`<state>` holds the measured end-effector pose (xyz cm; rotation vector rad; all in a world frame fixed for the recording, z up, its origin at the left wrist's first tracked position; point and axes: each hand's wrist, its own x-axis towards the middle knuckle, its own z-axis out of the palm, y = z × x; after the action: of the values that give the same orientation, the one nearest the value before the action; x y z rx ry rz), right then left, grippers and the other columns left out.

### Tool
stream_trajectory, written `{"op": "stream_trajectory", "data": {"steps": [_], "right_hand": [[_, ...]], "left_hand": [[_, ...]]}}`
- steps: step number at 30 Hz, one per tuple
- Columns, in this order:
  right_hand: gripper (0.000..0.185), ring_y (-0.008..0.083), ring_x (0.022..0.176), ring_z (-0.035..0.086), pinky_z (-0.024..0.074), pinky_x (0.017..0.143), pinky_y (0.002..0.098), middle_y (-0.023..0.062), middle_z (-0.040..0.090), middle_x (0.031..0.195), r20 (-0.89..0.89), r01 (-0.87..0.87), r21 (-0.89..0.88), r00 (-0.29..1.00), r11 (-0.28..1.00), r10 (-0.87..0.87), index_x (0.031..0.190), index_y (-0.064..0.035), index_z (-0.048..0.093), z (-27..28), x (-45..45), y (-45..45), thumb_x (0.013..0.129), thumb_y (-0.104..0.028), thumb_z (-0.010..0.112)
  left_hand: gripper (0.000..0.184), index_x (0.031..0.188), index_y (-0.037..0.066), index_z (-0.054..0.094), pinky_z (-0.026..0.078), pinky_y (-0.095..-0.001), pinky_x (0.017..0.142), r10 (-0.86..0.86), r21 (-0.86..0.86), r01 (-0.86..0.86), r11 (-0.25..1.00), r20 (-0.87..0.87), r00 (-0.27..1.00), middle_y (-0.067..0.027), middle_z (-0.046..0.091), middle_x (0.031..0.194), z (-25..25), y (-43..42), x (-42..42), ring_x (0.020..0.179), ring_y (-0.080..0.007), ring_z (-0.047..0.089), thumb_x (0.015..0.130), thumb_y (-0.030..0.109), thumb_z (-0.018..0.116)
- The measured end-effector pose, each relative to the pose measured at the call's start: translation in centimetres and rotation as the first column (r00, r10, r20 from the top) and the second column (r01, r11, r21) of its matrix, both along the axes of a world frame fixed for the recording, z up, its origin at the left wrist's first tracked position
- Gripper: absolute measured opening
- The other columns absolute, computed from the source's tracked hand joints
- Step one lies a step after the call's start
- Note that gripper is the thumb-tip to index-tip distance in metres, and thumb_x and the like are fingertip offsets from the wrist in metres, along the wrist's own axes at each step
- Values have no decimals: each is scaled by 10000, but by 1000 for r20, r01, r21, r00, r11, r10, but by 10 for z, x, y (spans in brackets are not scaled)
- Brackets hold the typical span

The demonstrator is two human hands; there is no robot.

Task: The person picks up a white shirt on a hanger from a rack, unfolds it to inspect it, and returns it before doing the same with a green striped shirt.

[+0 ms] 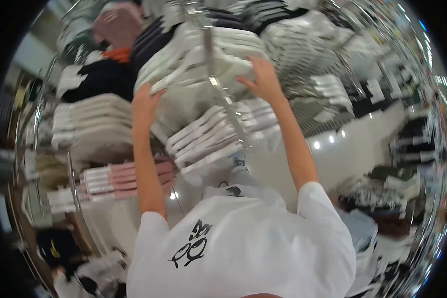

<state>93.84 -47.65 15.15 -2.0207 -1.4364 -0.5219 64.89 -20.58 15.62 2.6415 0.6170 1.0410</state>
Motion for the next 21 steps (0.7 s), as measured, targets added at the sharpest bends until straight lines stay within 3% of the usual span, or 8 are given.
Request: {"op": "stream_trajectory", "data": {"steps": [7, 8, 10, 12, 14, 16, 18, 21], "right_hand": [[808, 392, 1237, 500, 406, 1024, 482, 232, 522, 1350, 34, 65, 4, 997, 998, -65, 1421, 3, 418, -5, -2, -60, 824, -414, 768], [808, 392, 1237, 500, 406, 1024, 482, 232, 522, 1350, 35, 87, 19, 996, 996, -87, 1421, 3, 418, 0, -5, -78, 824, -414, 768], [742, 383, 1267, 481, 401, 1048, 466, 216, 508, 1371, -123, 97, 73, 989, 993, -88, 1415, -2, 428, 14, -24, -125, 845, -343, 760], [689, 369, 1225, 516, 408, 1048, 453, 190, 558, 1310, -257, 156, 159, 960, 975, -111, 1390, -11, 462, 7, -39, -186, 826, -269, 762], [595, 344, 1170, 560, 436, 1016, 443, 180, 581, 1282, -396, 242, 156, 904, 958, -164, 1353, -18, 506, -28, -45, -257, 850, -231, 742], [514, 317, 1102, 609, 469, 964, 422, 173, 619, 1232, -692, 337, 36, 688, 941, -220, 1309, -16, 547, -73, -52, -332, 869, -208, 729], [442, 291, 1054, 645, 494, 911, 401, 172, 651, 1188, -718, 368, -109, 613, 923, -330, 1257, -5, 590, -121, -58, -413, 875, -185, 724], [365, 273, 948, 673, 515, 846, 376, 156, 689, 1108, -847, 420, -142, 417, 897, -329, 1195, 4, 626, -132, -64, -499, 881, -162, 709]], "left_hand": [[423, 1208, -17, 572, 447, -451, 912, -20, -32, 16, 999, -122, 992, -252, 619, 1127, 9, -27, -1, 1065, -438, 565, 951, 313, 639], [467, 1273, -21, 558, 442, -429, 966, 5, 73, 1, 997, -72, 997, -236, 619, 1188, -1, -26, -8, 1112, -411, 569, 955, 312, 638], [494, 1344, -34, 517, 410, -405, 1043, 155, -94, -152, 984, 29, 987, -183, 606, 1258, 9, -55, -32, 1194, -338, 555, 970, 267, 632], [362, 1277, -33, 557, 491, -375, 937, 328, -395, -171, 903, 373, 868, -177, 632, 1186, 21, -101, -46, 1101, -277, 609, 969, 148, 619], [297, 1177, -43, 580, 517, -339, 838, 388, -402, -156, 902, 598, 701, -176, 639, 1095, 51, -191, -31, 962, -253, 631, 978, 177, 601], [257, 1092, -41, 577, 509, -334, 788, 262, -279, -86, 957, 691, 674, -151, 625, 1016, 49, -257, -18, 860, -236, 616, 986, 194, 576], [230, 1023, -33, 577, 498, -335, 745, -62, -10, 95, 995, 692, 720, -123, 605, 937, 50, -337, 43, 784, -215, 580, 982, 193, 551], [169, 1056, -19, 615, 496, -321, 826, -329, -399, 488, 776, 404, 853, -118, 644, 960, 27, -427, 161, 883, -194, 613, 893, 22, 634]]}}
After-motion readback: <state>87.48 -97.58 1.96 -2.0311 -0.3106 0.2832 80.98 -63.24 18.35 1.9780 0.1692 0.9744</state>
